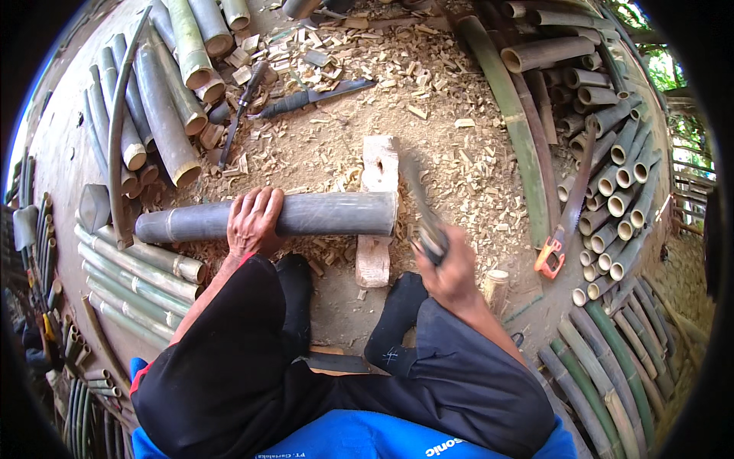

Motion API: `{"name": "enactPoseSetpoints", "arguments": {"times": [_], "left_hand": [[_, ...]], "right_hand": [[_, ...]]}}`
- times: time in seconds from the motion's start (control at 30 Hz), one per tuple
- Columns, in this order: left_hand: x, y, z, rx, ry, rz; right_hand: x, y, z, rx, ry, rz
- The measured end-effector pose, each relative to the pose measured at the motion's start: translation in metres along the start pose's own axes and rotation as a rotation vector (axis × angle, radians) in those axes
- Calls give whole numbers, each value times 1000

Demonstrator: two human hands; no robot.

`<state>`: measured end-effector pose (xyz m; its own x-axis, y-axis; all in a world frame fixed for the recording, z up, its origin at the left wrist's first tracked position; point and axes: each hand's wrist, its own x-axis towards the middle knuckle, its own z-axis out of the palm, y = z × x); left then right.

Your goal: The person processes bamboo by picking up poles, measuring them against each other, and using a saw and a knife to cut and carve a hole into a pole.

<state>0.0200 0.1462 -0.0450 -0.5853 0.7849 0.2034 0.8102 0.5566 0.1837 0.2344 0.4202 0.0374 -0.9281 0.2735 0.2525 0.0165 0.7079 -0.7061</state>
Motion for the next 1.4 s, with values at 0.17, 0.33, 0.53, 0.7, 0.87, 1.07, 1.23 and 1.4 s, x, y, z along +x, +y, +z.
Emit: {"name": "enactPoseSetpoints", "arguments": {"times": [0.17,0.33,0.53,0.7,0.87,1.07,1.23,1.4], "left_hand": [[16,0,-18,-47,-327,-106],[54,-34,-25,-196,-789,7],[62,-22,-31,-178,-850,-63],[24,-24,-19,-137,-541,-37],[37,-9,-12,-141,-502,-52],[22,-19,-11,-121,-453,-40],[28,-10,-16,-144,-391,-26],[14,-20,-1,-15,-228,-11]], "right_hand": [[26,-4,-7,-289,-403,414],[34,-36,-22,-79,-27,80],[13,19,1,-341,-383,288],[30,-35,-12,-149,-141,144],[-11,37,13,-364,-380,434],[32,-39,-20,-120,-347,384],[12,16,-2,-205,-315,355],[31,-5,-13,-103,-465,591]]}}
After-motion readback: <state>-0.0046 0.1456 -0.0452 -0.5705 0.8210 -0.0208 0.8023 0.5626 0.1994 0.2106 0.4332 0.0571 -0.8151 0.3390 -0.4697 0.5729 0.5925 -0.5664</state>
